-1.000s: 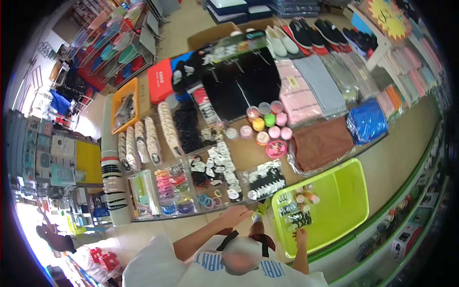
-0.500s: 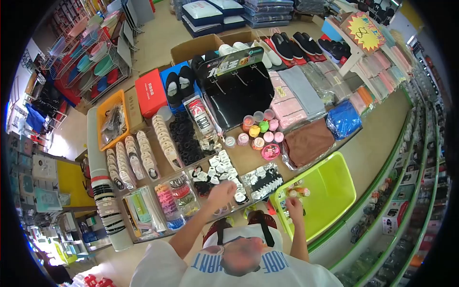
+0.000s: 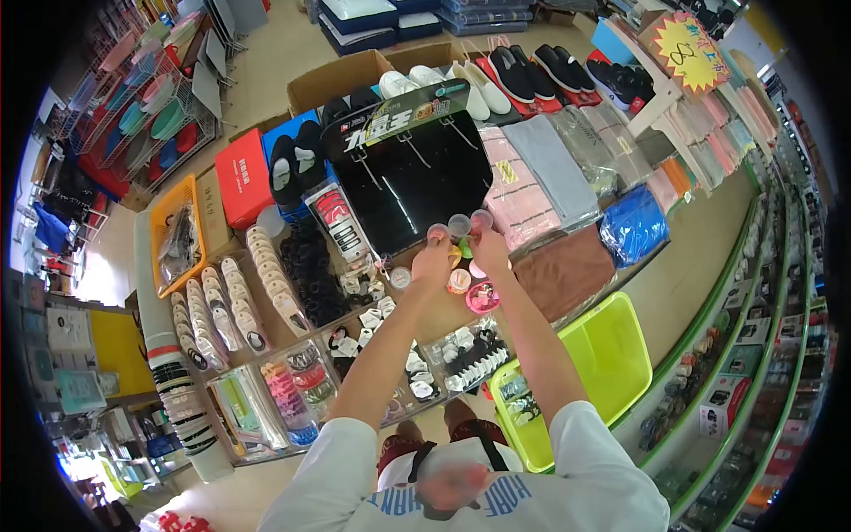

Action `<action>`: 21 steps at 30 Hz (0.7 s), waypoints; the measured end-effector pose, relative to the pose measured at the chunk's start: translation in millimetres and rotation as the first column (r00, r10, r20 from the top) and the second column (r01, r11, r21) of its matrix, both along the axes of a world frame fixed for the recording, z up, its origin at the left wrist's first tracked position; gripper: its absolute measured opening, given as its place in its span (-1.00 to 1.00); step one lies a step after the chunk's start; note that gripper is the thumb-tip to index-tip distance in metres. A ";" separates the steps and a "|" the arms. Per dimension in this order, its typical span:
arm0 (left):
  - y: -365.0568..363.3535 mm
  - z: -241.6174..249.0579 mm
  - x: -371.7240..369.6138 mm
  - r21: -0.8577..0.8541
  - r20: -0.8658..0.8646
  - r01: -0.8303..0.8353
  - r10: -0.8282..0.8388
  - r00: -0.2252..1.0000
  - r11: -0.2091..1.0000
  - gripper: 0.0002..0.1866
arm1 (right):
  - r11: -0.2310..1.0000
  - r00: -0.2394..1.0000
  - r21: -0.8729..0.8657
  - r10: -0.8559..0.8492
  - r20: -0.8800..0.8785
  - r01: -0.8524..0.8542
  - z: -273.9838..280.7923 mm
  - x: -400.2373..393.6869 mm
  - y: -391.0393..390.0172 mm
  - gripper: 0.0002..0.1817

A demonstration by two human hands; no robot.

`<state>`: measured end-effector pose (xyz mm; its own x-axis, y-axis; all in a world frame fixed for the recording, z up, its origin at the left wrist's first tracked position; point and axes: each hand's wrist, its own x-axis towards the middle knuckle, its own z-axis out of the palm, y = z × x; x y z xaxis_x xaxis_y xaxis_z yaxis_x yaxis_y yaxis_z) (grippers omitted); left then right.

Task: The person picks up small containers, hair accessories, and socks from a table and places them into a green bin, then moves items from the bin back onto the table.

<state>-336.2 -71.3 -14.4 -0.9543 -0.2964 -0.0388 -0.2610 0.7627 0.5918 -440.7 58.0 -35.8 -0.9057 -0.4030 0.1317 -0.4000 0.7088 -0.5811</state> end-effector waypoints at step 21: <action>10.1 37.8 27.7 0.064 -0.351 -0.082 0.099 0.931 0.995 -0.84 | 0.918 0.971 -0.370 -0.058 0.233 0.144 52.6 21.0 18.5 -0.77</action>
<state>-308.5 -61.1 23.4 -0.8779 -0.3884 0.2801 -0.0951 0.7147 0.6929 -419.7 76.5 16.8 -0.9624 -0.2659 0.0562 -0.1744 0.4453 -0.8782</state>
